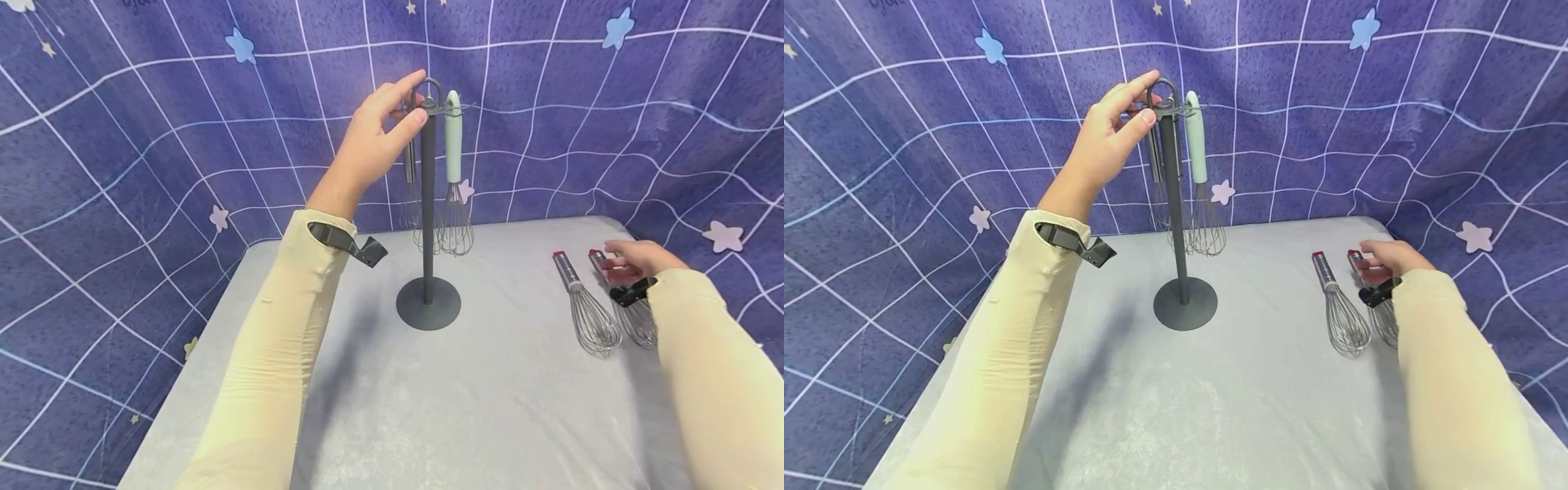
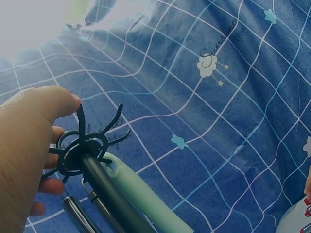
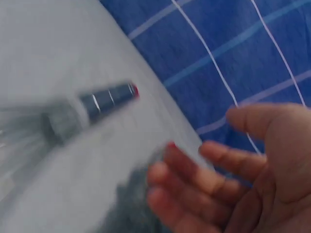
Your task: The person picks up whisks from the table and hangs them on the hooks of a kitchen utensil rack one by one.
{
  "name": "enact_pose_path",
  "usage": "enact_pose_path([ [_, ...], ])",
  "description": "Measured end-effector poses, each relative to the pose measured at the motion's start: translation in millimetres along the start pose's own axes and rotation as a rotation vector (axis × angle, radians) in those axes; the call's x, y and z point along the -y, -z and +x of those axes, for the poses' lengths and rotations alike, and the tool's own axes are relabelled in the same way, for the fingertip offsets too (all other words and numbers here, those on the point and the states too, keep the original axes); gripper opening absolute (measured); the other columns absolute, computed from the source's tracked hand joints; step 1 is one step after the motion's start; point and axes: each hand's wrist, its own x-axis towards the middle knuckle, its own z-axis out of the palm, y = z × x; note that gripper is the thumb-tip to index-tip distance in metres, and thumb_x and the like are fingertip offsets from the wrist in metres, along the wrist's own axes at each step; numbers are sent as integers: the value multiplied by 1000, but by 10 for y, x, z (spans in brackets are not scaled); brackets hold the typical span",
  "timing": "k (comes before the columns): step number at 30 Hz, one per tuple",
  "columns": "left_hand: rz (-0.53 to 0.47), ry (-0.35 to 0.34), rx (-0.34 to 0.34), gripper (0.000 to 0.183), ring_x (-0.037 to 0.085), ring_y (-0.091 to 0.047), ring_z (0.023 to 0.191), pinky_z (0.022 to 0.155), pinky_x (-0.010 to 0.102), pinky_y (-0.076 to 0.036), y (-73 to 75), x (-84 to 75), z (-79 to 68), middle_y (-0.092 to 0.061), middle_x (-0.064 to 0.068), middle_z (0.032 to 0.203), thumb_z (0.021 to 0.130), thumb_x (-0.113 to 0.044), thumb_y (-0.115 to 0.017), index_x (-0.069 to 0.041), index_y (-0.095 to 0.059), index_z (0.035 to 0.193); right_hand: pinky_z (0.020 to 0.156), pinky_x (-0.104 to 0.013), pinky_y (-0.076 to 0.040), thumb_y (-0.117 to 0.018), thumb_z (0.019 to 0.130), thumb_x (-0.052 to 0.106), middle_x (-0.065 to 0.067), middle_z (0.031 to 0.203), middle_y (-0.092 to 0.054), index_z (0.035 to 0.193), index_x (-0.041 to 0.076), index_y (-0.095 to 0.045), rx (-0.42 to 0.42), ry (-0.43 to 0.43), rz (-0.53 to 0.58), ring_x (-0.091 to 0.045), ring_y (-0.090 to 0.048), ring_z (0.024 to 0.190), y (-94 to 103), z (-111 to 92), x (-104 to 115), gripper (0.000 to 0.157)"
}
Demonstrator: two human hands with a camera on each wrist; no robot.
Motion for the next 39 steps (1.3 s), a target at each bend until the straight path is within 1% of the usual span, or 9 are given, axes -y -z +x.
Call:
enact_pose_path([
  [4, -9, -1, -4, 52, 14, -54, 109, 100, 23, -38, -4, -7, -3, -64, 5, 124, 100, -23, -59, -8, -50, 149, 79, -33, -60, -38, 108, 44, 12, 82, -72, 155, -4, -20, -50, 77, -7, -9, -73, 79, 192, -82, -106, 69],
  [8, -8, 11, -3, 52, 14, -53, 110, 100, 24, -39, -9, -11, -5, -63, 4, 125, 100, -25, -58, -10, -50, 150, 75, -31, -60, -39, 105, 49, 21, 80, -67, 157, -7, 6, -150, 175, -35, -7, -72, 77, 313, -147, -255, 88],
  [16, -7, 39, -2, 53, 13, -53, 111, 95, 26, -40, -6, -14, -10, -63, 1, 126, 100, -29, -58, -14, -50, 150, 62, -21, -57, -43, 106, 40, 30, 75, -60, 156, -11, -7, -348, 287, -69, 1, -68, 67, 406, -166, -460, 80],
  [19, -14, 46, -1, 53, 13, -52, 110, 91, 26, -40, -8, -13, -8, -62, 0, 126, 100, -30, -58, -14, -49, 150, 60, -20, -56, -43, 106, 39, 33, 72, -57, 154, -14, -9, -386, 308, -115, 4, -66, 65, 424, -153, -493, 79],
  [22, -20, 49, -2, 53, 13, -52, 110, 90, 27, -40, -12, -13, -7, -62, -1, 125, 100, -30, -58, -16, -50, 150, 59, -23, -56, -43, 106, 40, 29, 73, -60, 153, -16, -11, -387, 293, -193, 5, -65, 64, 459, -138, -521, 80],
  [27, -24, 47, -1, 53, 13, -52, 110, 90, 27, -40, -13, -17, -8, -62, -1, 126, 100, -29, -58, -16, -50, 150, 58, -31, -55, -51, 103, 40, -5, 81, -73, 151, -17, -16, -356, 221, -406, -2, -63, 64, 529, -120, -574, 82],
  [29, -26, 49, 0, 53, 13, -52, 110, 90, 26, -40, -10, -21, -8, -62, -1, 126, 100, -29, -58, -16, -50, 150, 58, -32, -55, -58, 101, 37, -12, 82, -73, 152, -15, -15, -320, 193, -457, -6, -65, 65, 539, -109, -590, 85],
  [33, -26, 53, -1, 53, 14, -52, 109, 89, 26, -40, -5, -23, -5, -62, 0, 126, 100, -29, -58, -15, -50, 150, 59, -32, -55, -68, 95, 29, -5, 73, -72, 153, -13, -16, -255, 173, -512, -13, -67, 64, 523, -94, -602, 88],
  [39, -30, 61, 4, 53, 14, -51, 109, 88, 27, -41, -7, -8, 0, -62, 0, 125, 99, -29, -58, -15, -50, 150, 62, -28, -49, -69, 93, 34, 0, 77, -69, 143, -13, -41, -268, 186, -652, -11, -60, 69, 525, -98, -618, 73],
])
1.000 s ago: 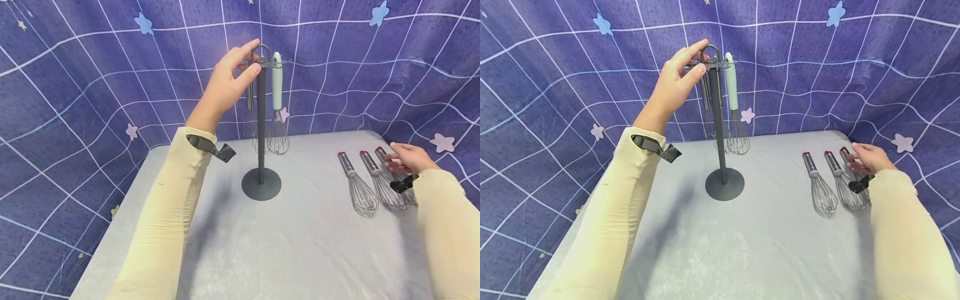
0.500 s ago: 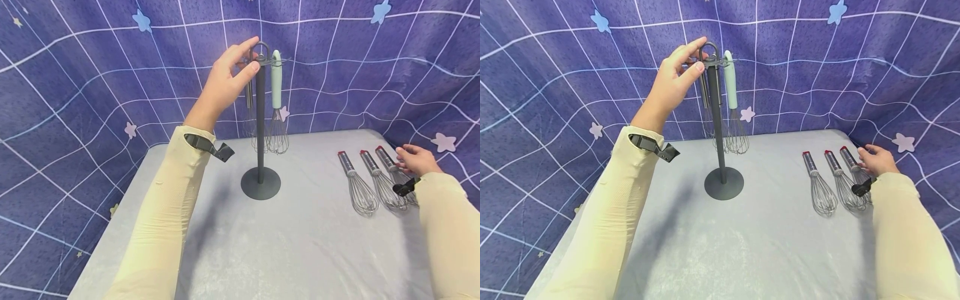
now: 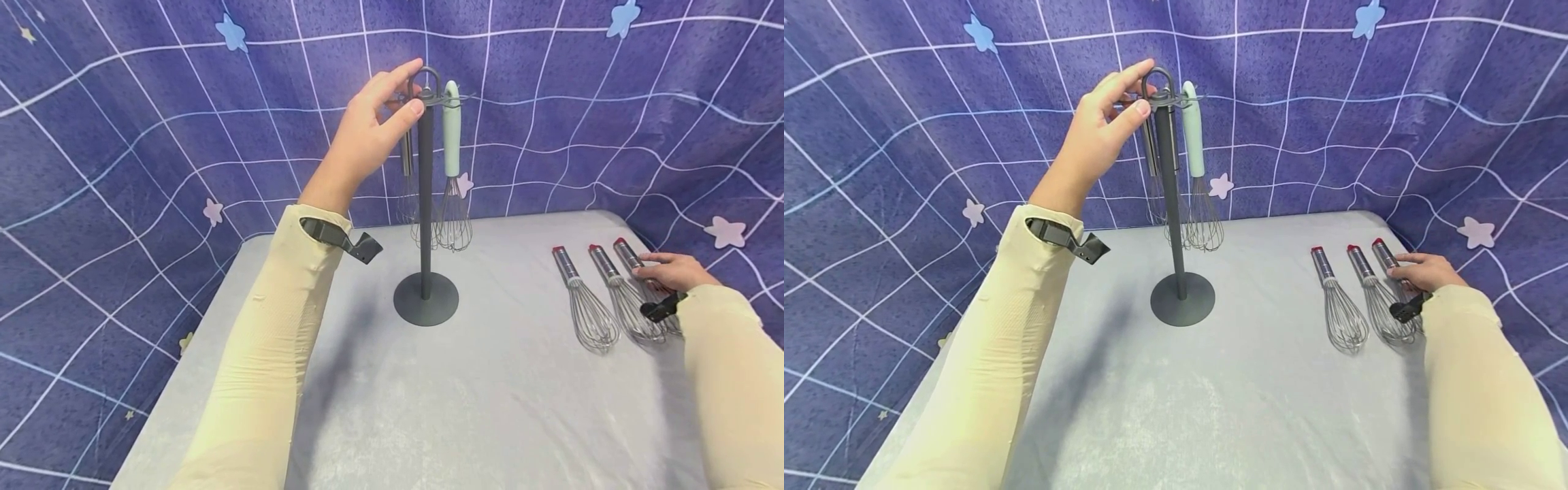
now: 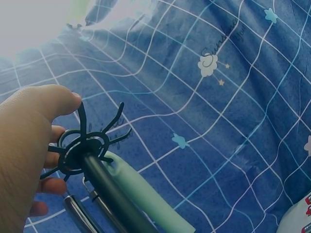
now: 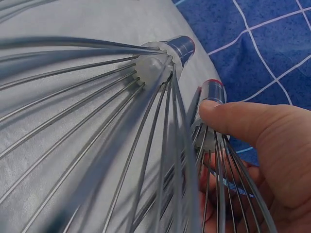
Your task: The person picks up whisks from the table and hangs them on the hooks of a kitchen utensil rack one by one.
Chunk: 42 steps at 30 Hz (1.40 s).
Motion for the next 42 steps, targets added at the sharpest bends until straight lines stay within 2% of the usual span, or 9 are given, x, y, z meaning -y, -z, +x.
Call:
enact_pose_path([
  [7, -4, 2, 6, 54, 13, -50, 109, 85, 26, -41, 2, -1, -5, -61, -1, 126, 100, -30, -58, -16, -49, 151, 73, -30, -44, -67, 95, 40, -39, 117, -59, 140, -11, -46, -37, 20, -80, -17, -56, 85, 3, -16, -19, 71],
  [14, -10, -1, 2, 54, 12, -50, 108, 83, 26, -41, -17, 8, -10, -61, -1, 127, 100, -29, -58, -16, -49, 151, 86, -54, -48, -62, 97, 44, -43, 126, -53, 142, -10, -43, -26, 22, -120, -47, -58, 104, 26, -44, -33, 72],
  [17, -26, 0, -4, 53, 13, -50, 108, 84, 26, -42, -28, 12, -12, -61, 0, 127, 100, -29, -58, -15, -49, 151, 83, -55, -49, -61, 97, 44, -38, 113, -63, 141, -10, -44, -43, 25, -112, -47, -60, 100, 40, -57, -46, 71],
  [21, -45, 0, -13, 53, 14, -51, 108, 84, 27, -42, -34, 19, -15, -61, 1, 126, 99, -27, -59, -15, -50, 150, 60, -36, -52, -67, 95, 36, -9, 71, -70, 141, -10, -45, -58, 11, 35, -20, -63, 66, 32, -62, -27, 68],
  [23, -47, 0, -15, 53, 14, -51, 109, 84, 28, -43, -34, 21, -13, -61, 1, 126, 99, -27, -59, -15, -50, 150, 53, -33, -50, -69, 95, 30, -1, 65, -65, 140, -5, -48, -54, 4, 152, -12, -59, 57, 32, -71, -4, 61],
  [27, -52, 4, -13, 53, 15, -52, 110, 86, 27, -43, -37, 24, -6, -61, 1, 126, 99, -28, -59, -16, -50, 150, 49, -32, -49, -71, 94, 27, 5, 61, -58, 120, 31, -59, -76, 5, 284, -9, -53, 53, 58, -91, 33, 29],
  [29, -50, 3, -12, 53, 15, -52, 110, 86, 27, -43, -35, 24, -5, -61, 1, 126, 99, -28, -59, -15, -50, 150, 49, -30, -48, -73, 93, 30, 7, 59, -57, 113, 38, -58, -106, 19, 267, -8, -52, 52, 88, -103, 62, 26],
  [36, -57, -17, -20, 53, 15, -52, 107, 85, 27, -43, -40, 34, -6, -61, 4, 125, 99, -25, -59, -13, -50, 150, 53, -28, -52, -73, 94, 33, 11, 68, -56, 141, 14, -55, -194, 82, 215, -7, -55, 57, 169, -122, 231, 54],
  [42, -67, -7, -21, 53, 15, -51, 106, 85, 27, -43, -49, 32, -11, -61, 3, 126, 99, -26, -59, -12, -49, 150, 53, -26, -51, -73, 94, 20, 13, 71, -52, 117, 41, -60, -226, 143, 331, -4, -51, 58, 189, -131, 367, 33],
])
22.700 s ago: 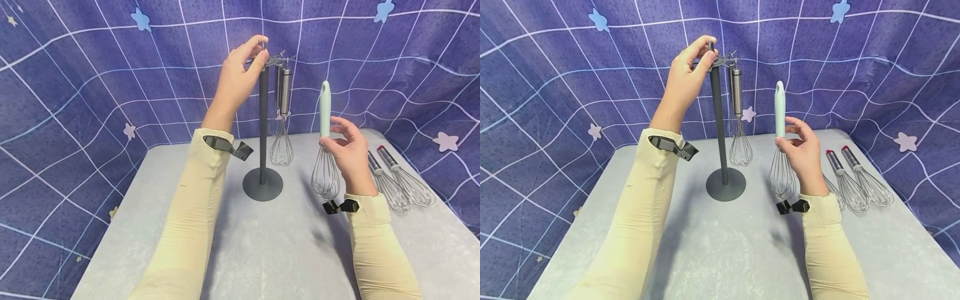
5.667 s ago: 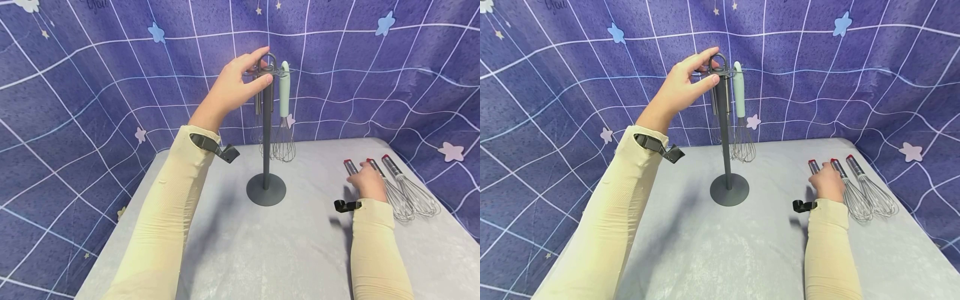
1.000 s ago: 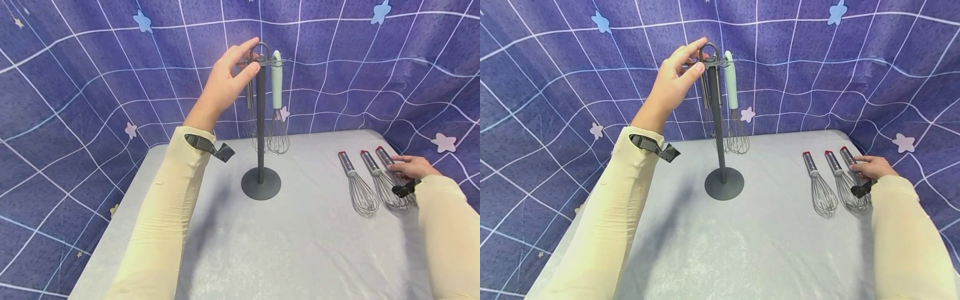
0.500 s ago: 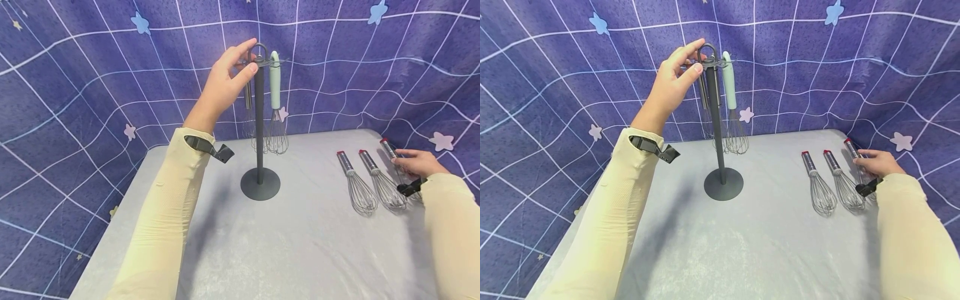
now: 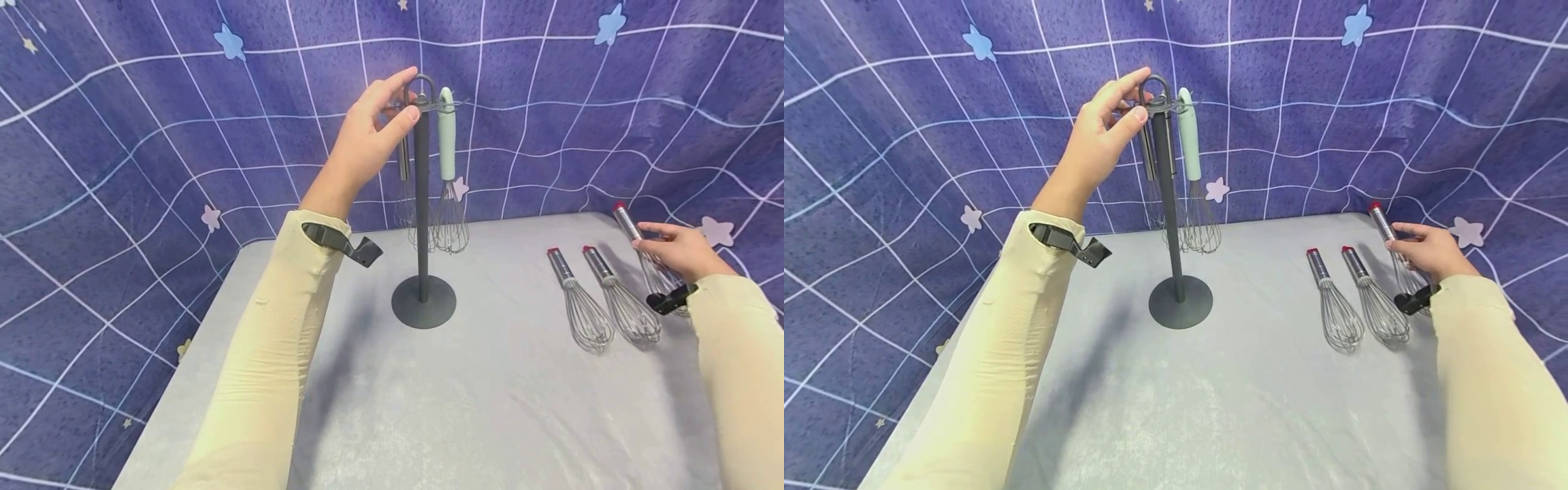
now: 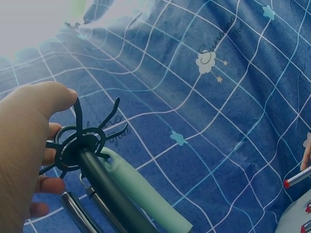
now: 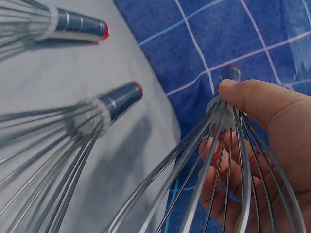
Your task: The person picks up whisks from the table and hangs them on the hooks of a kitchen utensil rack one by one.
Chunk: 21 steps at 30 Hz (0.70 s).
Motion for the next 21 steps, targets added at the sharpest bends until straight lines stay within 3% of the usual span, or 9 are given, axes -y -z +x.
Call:
enact_pose_path([
  [2, -2, 3, -1, 54, 15, -51, 106, 86, 27, -43, -3, -2, -2, -61, 4, 126, 99, -26, -59, -12, -49, 150, 53, -26, -51, -73, 95, 19, 15, 73, -55, 114, 43, -59, 2, 1, 30, -3, -52, 60, -10, 1, 43, 34],
  [7, -6, 3, -3, 54, 15, -52, 106, 87, 28, -43, -1, -4, -10, -60, 5, 126, 99, -26, -59, -14, -49, 150, 57, -26, -54, -72, 96, 23, 23, 78, -61, 137, 20, -55, 0, -4, 32, 0, -58, 68, -35, -2, 160, 44],
  [11, -12, 11, -4, 54, 15, -52, 107, 87, 28, -44, -1, -6, -15, -60, 4, 126, 99, -26, -59, -14, -49, 150, 58, -25, -54, -72, 96, 24, 26, 78, -63, 142, 11, -51, -14, 6, 38, 2, -59, 69, -67, -1, 238, 53],
  [21, -29, 1, -7, 54, 17, -53, 107, 87, 29, -45, -16, 16, -14, -59, 5, 126, 99, -27, -59, -14, -49, 150, 52, -22, -49, -71, 96, 17, 25, 78, -62, 140, 13, -52, -85, 106, 53, 0, -58, 64, -133, -22, 359, 48],
])
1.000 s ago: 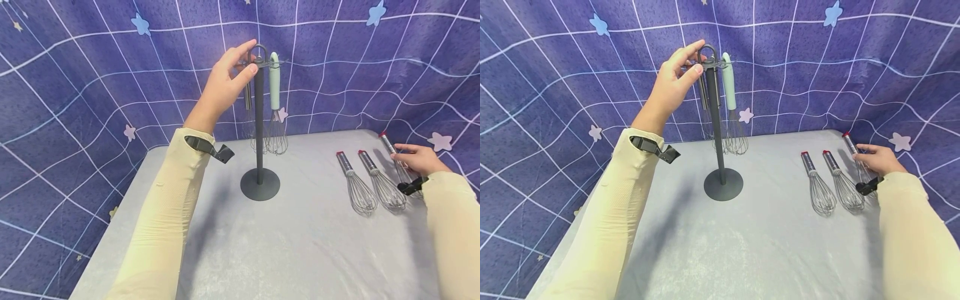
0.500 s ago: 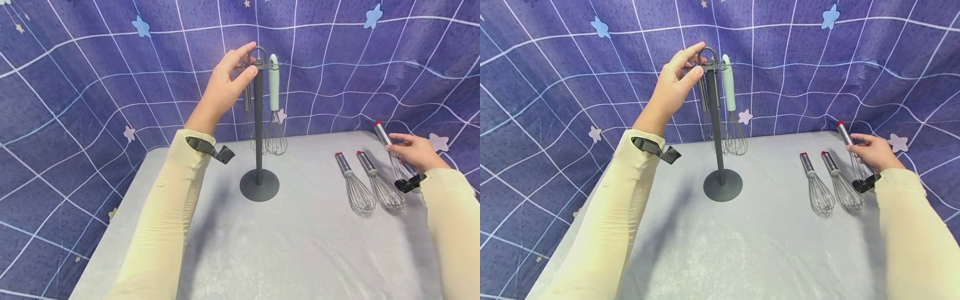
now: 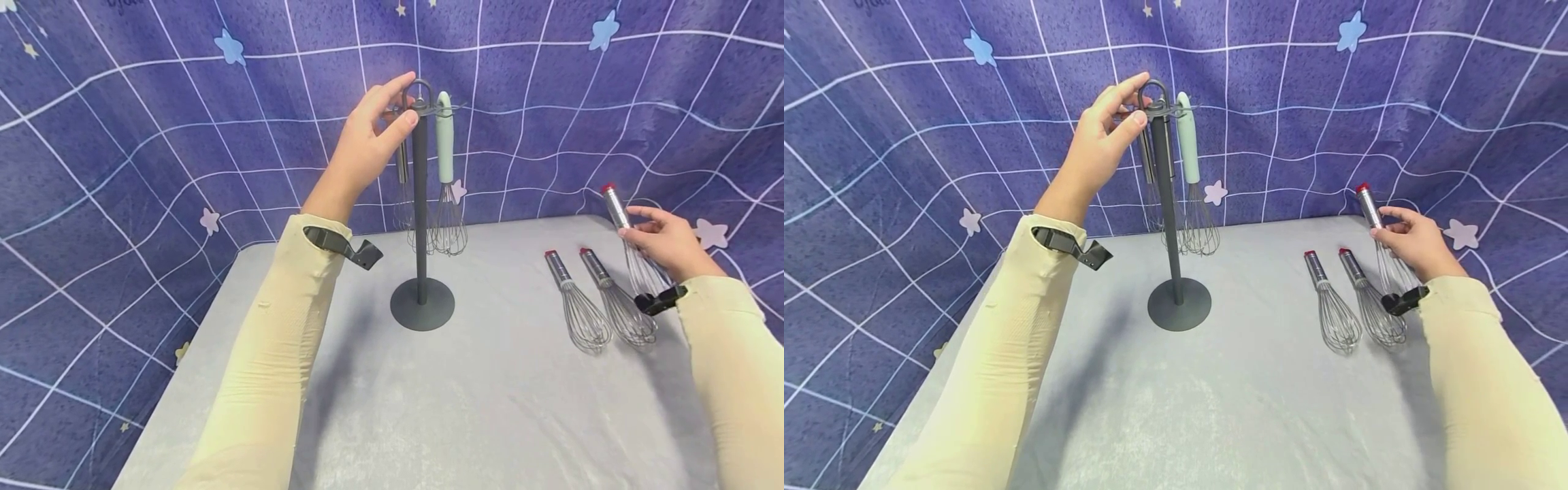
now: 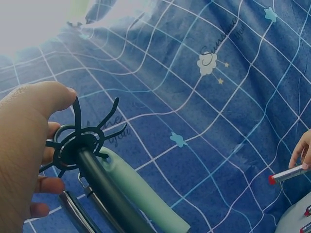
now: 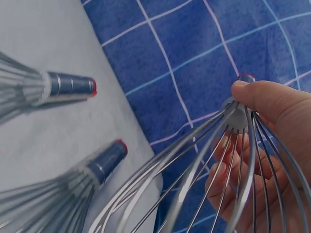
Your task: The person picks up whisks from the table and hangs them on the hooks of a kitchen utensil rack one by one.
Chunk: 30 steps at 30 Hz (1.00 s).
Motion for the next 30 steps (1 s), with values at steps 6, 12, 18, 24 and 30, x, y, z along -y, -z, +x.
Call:
enact_pose_path([
  [6, -2, -7, -6, 54, 17, -55, 106, 86, 29, -46, 3, 1, 4, -60, 5, 125, 98, -26, -60, -13, -49, 150, 55, -20, -49, -72, 95, 19, 28, 79, -59, 143, 8, -51, -38, 28, -37, 1, -58, 67, -56, -18, 126, 54],
  [12, -15, -5, -12, 53, 19, -58, 106, 87, 28, -48, -5, -3, 9, -60, 6, 124, 98, -23, -60, -12, -50, 149, 56, -18, -49, -74, 94, 19, 29, 81, -59, 145, 10, -51, -61, 41, -42, 3, -58, 69, -92, -45, 218, 56],
  [18, -16, 0, -10, 53, 19, -58, 108, 86, 28, -47, -9, -9, -1, -60, 6, 124, 99, -24, -60, -14, -50, 150, 55, -18, -50, -74, 93, 16, 26, 80, -61, 145, 12, -54, -76, 50, -3, 3, -58, 67, -118, -73, 334, 56],
  [24, -25, -1, -14, 53, 18, -57, 108, 86, 29, -47, -14, -1, -2, -59, 6, 124, 99, -25, -60, -14, -50, 150, 54, -17, -48, -75, 92, 13, 23, 80, -63, 142, 17, -57, -99, 65, 45, 1, -57, 64, -140, -91, 456, 53],
  [30, -20, -7, -18, 53, 18, -57, 107, 83, 30, -47, -19, 4, -2, -59, 6, 123, 98, -25, -60, -14, -50, 150, 56, -16, -48, -75, 92, 10, 22, 83, -64, 139, 22, -60, -120, 84, 112, 5, -59, 71, -175, -128, 569, 52],
])
